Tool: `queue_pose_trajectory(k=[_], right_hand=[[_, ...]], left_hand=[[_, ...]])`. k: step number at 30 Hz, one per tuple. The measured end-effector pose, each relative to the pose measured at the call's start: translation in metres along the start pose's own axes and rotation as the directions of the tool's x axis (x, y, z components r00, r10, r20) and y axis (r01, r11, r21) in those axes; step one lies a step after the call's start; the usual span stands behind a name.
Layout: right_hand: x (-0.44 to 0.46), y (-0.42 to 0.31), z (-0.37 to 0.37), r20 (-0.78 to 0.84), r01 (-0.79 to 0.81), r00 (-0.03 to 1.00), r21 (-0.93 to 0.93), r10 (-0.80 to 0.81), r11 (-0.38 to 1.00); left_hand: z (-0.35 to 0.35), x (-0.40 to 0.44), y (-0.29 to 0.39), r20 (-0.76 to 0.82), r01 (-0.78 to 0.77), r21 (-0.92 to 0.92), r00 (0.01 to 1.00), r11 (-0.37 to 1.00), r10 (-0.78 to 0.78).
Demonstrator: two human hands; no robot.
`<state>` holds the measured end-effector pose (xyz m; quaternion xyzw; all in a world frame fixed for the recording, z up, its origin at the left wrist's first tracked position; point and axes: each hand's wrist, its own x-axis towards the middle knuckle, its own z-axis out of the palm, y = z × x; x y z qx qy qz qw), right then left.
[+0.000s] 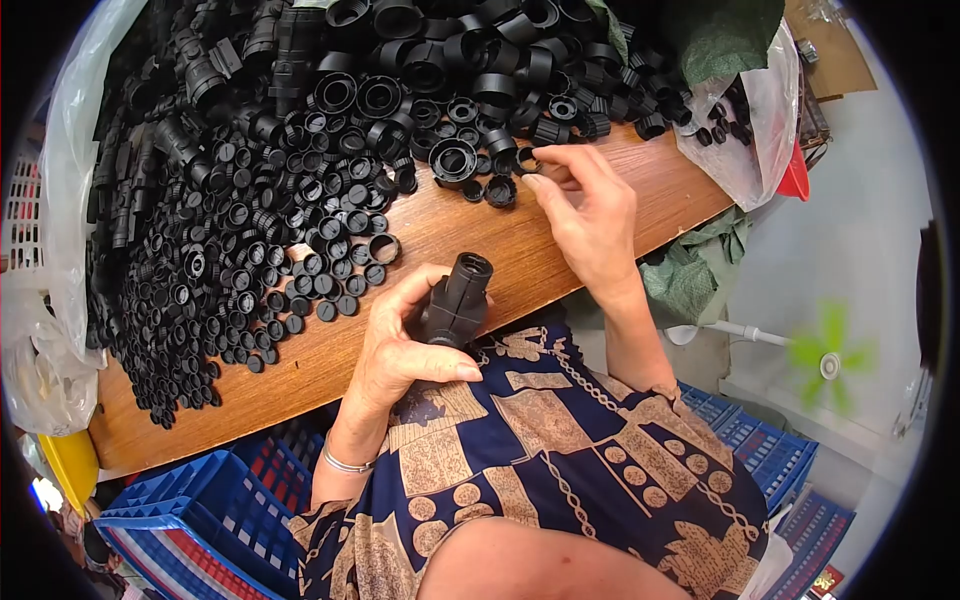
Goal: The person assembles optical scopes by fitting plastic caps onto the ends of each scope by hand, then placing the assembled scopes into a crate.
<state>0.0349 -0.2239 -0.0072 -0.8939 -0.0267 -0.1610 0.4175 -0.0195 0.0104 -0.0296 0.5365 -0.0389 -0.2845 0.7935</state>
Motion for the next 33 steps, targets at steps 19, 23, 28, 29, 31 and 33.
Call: queue_pose_trajectory(k=[19,23,28,29,31,33], right_hand=[[-0.025,-0.030,-0.014,0.513,-0.320,0.856,0.621,-0.063,0.715],[-0.027,-0.034,-0.013,0.571,-0.372,0.818,0.616,-0.068,0.695],[-0.032,-0.037,-0.001,0.617,-0.397,0.787,0.494,0.010,0.774],[-0.035,-0.036,0.001,0.606,-0.386,0.795,0.492,0.011,0.780],[-0.043,-0.038,0.006,0.610,-0.465,0.791,0.546,0.050,0.697],[-0.049,-0.035,0.010,0.623,-0.514,0.780,0.585,0.058,0.628]], left_hand=[[0.019,-0.008,0.028,0.034,-0.295,0.873,0.831,0.389,0.555],[0.019,-0.013,0.023,-0.090,-0.236,0.487,0.944,0.841,0.317],[0.015,-0.011,0.011,-0.059,-0.286,0.623,0.911,0.728,0.408],[0.017,-0.013,0.014,-0.009,-0.329,0.706,0.881,0.627,0.472],[0.015,-0.017,0.015,-0.032,-0.295,0.679,0.903,0.673,0.429],[0.014,-0.019,0.017,-0.058,-0.286,0.542,0.926,0.790,0.374]])
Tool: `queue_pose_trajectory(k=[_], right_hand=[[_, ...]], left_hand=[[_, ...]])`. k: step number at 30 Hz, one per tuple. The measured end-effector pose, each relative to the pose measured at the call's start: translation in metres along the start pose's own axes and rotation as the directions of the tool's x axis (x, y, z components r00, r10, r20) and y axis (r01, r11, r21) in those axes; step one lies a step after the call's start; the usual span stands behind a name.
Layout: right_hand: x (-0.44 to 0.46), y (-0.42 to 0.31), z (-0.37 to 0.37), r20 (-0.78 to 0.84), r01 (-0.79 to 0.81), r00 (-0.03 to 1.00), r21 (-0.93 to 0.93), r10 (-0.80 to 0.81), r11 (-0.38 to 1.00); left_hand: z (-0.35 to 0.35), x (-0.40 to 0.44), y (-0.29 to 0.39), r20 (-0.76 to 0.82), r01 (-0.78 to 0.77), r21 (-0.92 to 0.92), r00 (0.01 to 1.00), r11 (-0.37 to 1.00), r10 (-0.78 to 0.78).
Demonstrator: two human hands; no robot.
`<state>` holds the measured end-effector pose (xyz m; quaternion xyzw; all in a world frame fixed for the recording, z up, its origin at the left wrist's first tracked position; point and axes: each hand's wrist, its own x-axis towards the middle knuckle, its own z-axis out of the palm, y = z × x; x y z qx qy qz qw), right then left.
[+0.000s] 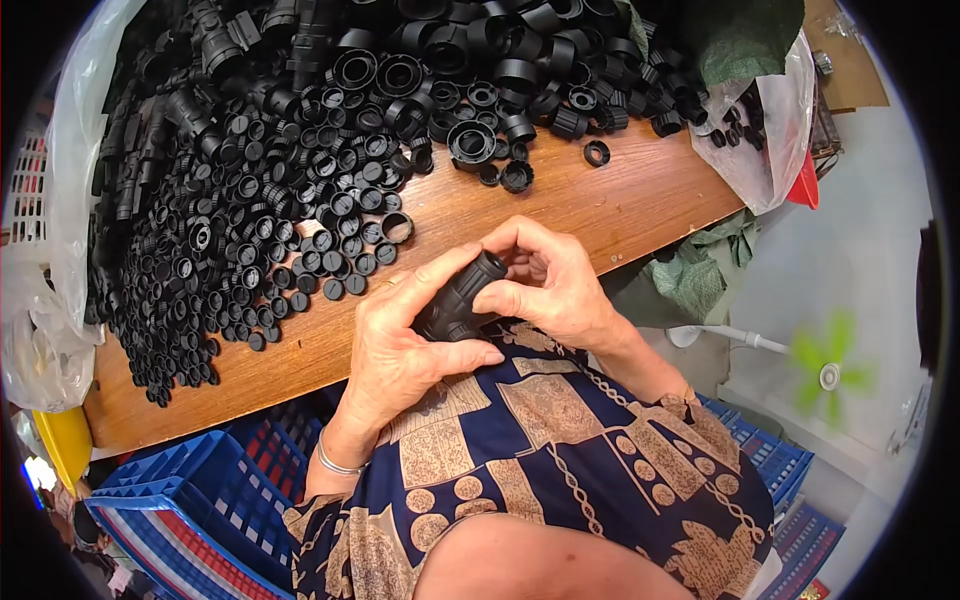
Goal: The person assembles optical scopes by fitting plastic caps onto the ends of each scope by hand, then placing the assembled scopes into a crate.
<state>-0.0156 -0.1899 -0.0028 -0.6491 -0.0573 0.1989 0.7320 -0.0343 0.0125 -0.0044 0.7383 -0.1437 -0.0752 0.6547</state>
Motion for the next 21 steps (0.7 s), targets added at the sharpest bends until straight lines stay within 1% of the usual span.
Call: queue_pose_trajectory(k=[1,2,4,5,6,7,9,12,14,15,17,18,21], right_hand=[[0.000,0.002,0.000,0.000,-0.008,1.000,0.046,0.008,0.999],[-0.002,-0.001,-0.001,0.014,-0.061,0.998,0.116,0.060,0.991],[-0.002,0.000,-0.009,-0.094,-0.027,0.995,-0.039,0.023,0.999],[0.000,0.001,-0.013,-0.145,-0.016,0.989,-0.117,-0.001,0.993],[0.006,0.007,-0.017,-0.245,0.144,0.927,-0.469,-0.285,0.871],[0.010,0.004,-0.021,-0.252,0.166,0.857,-0.690,-0.450,0.704],[0.019,0.011,-0.030,-0.287,0.098,0.788,-0.816,-0.546,0.570],[0.027,0.010,-0.033,-0.120,0.135,0.761,-0.932,-0.638,0.335],[0.028,0.015,-0.036,-0.145,0.105,0.795,-0.924,-0.589,0.368],[0.029,0.016,-0.037,-0.157,0.090,0.812,-0.918,-0.562,0.386],[0.029,0.012,-0.042,-0.195,0.050,0.800,-0.921,-0.568,0.387],[0.028,0.009,-0.045,-0.216,0.028,0.791,-0.922,-0.572,0.386],[0.019,0.003,-0.054,-0.260,-0.013,0.810,-0.904,-0.525,0.427]], left_hand=[[0.000,-0.002,0.000,0.001,0.050,-0.081,0.999,0.995,-0.050],[0.001,-0.004,0.001,0.007,0.102,-0.162,0.995,0.982,-0.102],[0.000,-0.005,0.001,0.005,0.201,-0.324,0.978,0.924,-0.211],[-0.001,-0.003,-0.002,-0.037,0.197,-0.348,0.974,0.917,-0.223],[-0.006,-0.002,-0.001,-0.032,0.248,-0.388,0.959,0.887,-0.282],[-0.010,-0.001,-0.001,-0.025,0.297,-0.429,0.940,0.853,-0.340],[-0.011,0.000,-0.006,-0.039,0.264,-0.458,0.948,0.849,-0.316],[-0.011,0.001,-0.008,-0.042,0.249,-0.487,0.951,0.837,-0.307],[-0.011,0.000,-0.009,-0.053,0.243,-0.497,0.950,0.833,-0.308],[-0.013,-0.001,-0.010,-0.049,0.257,-0.529,0.942,0.809,-0.331],[-0.016,-0.002,-0.015,-0.039,0.281,-0.590,0.926,0.757,-0.375],[-0.017,-0.003,-0.016,-0.049,0.268,-0.587,0.930,0.764,-0.364],[-0.015,-0.003,-0.020,-0.060,0.244,-0.578,0.939,0.779,-0.339]])
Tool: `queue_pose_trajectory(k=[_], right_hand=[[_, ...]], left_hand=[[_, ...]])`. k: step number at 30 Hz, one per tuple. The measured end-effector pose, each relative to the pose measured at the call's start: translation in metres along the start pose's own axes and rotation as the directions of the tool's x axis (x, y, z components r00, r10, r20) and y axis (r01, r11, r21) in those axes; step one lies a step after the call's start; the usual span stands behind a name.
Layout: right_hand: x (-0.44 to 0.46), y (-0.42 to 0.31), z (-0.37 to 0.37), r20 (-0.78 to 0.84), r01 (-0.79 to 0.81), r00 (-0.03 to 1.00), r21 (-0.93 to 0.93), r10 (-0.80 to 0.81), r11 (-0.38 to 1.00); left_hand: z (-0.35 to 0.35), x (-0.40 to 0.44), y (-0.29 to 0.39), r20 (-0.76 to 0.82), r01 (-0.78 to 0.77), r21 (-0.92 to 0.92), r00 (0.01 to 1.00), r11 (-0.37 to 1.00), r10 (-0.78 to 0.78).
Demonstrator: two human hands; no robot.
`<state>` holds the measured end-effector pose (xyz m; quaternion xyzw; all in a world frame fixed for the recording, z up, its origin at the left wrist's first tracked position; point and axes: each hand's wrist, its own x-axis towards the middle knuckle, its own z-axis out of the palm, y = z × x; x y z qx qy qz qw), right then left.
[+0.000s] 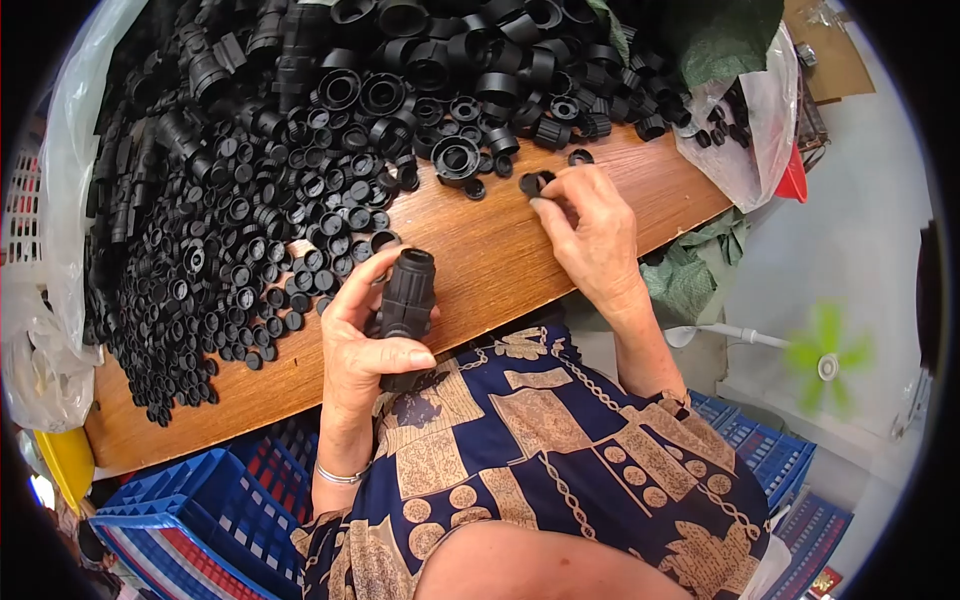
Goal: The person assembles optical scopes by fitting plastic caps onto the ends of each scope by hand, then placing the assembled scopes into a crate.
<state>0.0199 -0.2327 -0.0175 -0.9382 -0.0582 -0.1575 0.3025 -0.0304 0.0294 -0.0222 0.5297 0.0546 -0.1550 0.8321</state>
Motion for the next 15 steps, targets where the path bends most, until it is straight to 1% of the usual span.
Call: queue_pose_trajectory(k=[1,4,5,8,9,12,15], right_hand=[[-0.001,0.001,-0.005,0.030,0.108,0.994,-0.072,-0.106,0.992],[-0.013,0.001,0.003,0.005,0.163,0.987,-0.025,-0.162,0.986],[-0.013,0.001,0.001,-0.021,0.127,0.992,0.025,-0.127,0.992],[-0.006,0.016,-0.005,-0.178,0.048,0.983,-0.002,-0.048,0.999],[-0.003,0.022,-0.008,-0.212,-0.004,0.977,-0.009,0.002,1.000],[0.008,0.045,-0.018,-0.200,-0.032,0.980,-0.144,0.002,0.989],[0.017,0.044,-0.020,-0.125,-0.023,0.992,-0.180,0.000,0.983]], left_hand=[[0.000,0.000,-0.001,-0.004,0.001,0.008,1.000,1.000,-0.001],[-0.002,0.002,-0.001,-0.004,0.004,-0.009,1.000,1.000,-0.004],[-0.003,0.003,-0.003,-0.004,0.001,-0.023,1.000,1.000,-0.001],[-0.004,0.003,-0.006,0.001,-0.015,-0.055,1.000,0.998,0.015],[-0.004,0.003,-0.006,-0.001,-0.015,-0.063,1.000,0.998,0.015],[-0.005,0.005,-0.008,0.006,-0.024,-0.077,1.000,0.997,0.025],[-0.005,0.004,-0.009,0.004,-0.032,-0.066,0.999,0.997,0.033]])
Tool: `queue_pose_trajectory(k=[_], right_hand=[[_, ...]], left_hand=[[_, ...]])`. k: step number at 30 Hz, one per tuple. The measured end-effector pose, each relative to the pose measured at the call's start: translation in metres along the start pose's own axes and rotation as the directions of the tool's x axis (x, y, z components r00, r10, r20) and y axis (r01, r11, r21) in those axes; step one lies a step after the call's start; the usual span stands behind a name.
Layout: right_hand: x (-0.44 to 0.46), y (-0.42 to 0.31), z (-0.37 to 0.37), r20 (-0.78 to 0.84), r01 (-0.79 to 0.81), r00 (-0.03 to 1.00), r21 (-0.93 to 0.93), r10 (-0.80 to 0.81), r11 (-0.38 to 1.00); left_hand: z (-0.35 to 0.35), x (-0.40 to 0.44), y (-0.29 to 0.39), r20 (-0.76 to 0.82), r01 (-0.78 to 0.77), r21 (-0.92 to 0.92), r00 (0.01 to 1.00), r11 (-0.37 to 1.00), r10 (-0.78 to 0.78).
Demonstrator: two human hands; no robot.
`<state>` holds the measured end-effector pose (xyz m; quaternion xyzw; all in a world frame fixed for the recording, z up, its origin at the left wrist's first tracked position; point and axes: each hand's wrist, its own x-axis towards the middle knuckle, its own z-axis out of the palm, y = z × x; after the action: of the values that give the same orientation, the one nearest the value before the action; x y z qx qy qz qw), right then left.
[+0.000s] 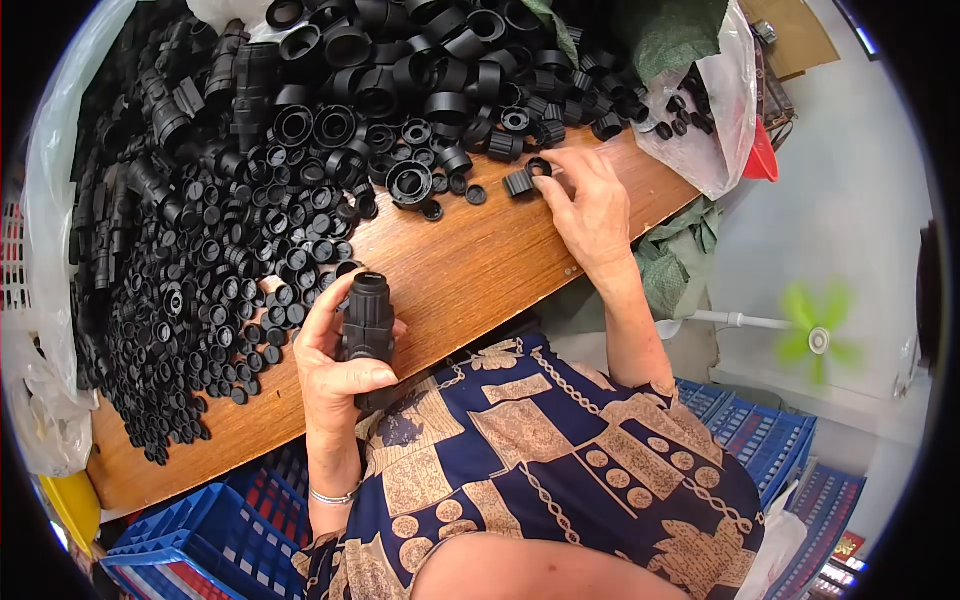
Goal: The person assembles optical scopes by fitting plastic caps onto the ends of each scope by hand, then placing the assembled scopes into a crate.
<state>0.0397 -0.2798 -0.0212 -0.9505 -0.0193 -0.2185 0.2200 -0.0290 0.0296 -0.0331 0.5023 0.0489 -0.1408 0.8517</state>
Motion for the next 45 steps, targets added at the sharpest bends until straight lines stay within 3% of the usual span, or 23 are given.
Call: queue_pose_trajectory(k=[4,7,9,13,14,15,17,19,22,26,28,31,35,40,43,45], right_hand=[[0.002,0.010,0.014,-0.024,0.071,0.997,-0.068,-0.073,0.995],[0.003,0.011,0.013,-0.046,0.002,0.999,-0.033,-0.004,0.999],[0.001,0.001,0.012,-0.144,-0.068,0.985,0.159,0.091,0.985],[-0.018,-0.049,-0.002,0.152,-0.102,0.988,0.509,0.027,0.854],[-0.028,-0.060,0.001,0.302,-0.249,0.953,0.707,0.036,0.662],[-0.033,-0.074,0.000,0.448,-0.413,0.893,0.782,0.040,0.468],[-0.038,-0.082,0.004,0.646,-0.632,0.763,0.753,-0.024,0.181],[-0.034,-0.088,0.007,0.710,-0.715,0.691,0.699,-0.134,0.013],[-0.026,-0.093,0.002,0.760,-0.752,0.622,0.647,-0.186,0.129],[-0.025,-0.089,0.001,0.783,-0.774,0.551,0.609,-0.287,0.173],[-0.022,-0.090,0.002,0.792,-0.810,0.511,0.574,-0.335,0.120],[-0.023,-0.087,0.003,0.787,-0.824,0.495,0.559,-0.369,0.086],[-0.024,-0.086,0.000,0.781,-0.826,0.485,0.557,-0.393,0.088],[-0.026,-0.070,0.006,0.764,-0.871,0.432,0.492,-0.479,0.000],[-0.026,-0.065,0.009,0.736,-0.880,0.419,0.473,-0.533,-0.038],[-0.024,-0.067,0.012,0.718,-0.877,0.426,0.477,-0.551,-0.056]], left_hand=[[0.001,0.000,0.002,-0.004,0.003,0.028,1.000,1.000,-0.003],[0.001,0.000,0.003,-0.002,0.013,0.042,1.000,0.999,-0.013],[0.002,0.000,0.005,-0.014,0.031,0.055,0.999,0.998,-0.030],[-0.001,0.002,0.005,0.045,0.021,0.070,0.999,0.997,-0.025],[0.000,0.003,0.006,0.062,0.029,0.074,0.997,0.997,-0.034],[0.003,0.003,0.007,0.078,0.038,0.076,0.996,0.996,-0.044],[0.005,0.001,0.007,0.126,0.082,0.096,0.988,0.992,-0.094],[0.010,0.000,0.006,0.176,0.110,0.103,0.976,0.989,-0.127],[0.016,-0.004,0.012,0.155,0.146,0.089,0.975,0.985,-0.159],[0.016,-0.004,0.015,0.150,0.180,0.110,0.969,0.978,-0.195],[0.020,-0.002,0.013,0.144,0.165,0.092,0.974,0.982,-0.177],[0.014,-0.002,0.010,0.199,0.034,0.309,0.975,0.951,-0.099],[0.018,-0.004,0.012,0.214,-0.018,0.405,0.974,0.914,-0.076],[0.027,-0.005,0.017,0.291,-0.113,0.440,0.957,0.891,-0.022],[0.027,-0.004,0.010,0.330,-0.250,0.483,0.940,0.839,0.090],[0.029,-0.004,0.011,0.311,-0.239,0.443,0.945,0.864,0.102]])
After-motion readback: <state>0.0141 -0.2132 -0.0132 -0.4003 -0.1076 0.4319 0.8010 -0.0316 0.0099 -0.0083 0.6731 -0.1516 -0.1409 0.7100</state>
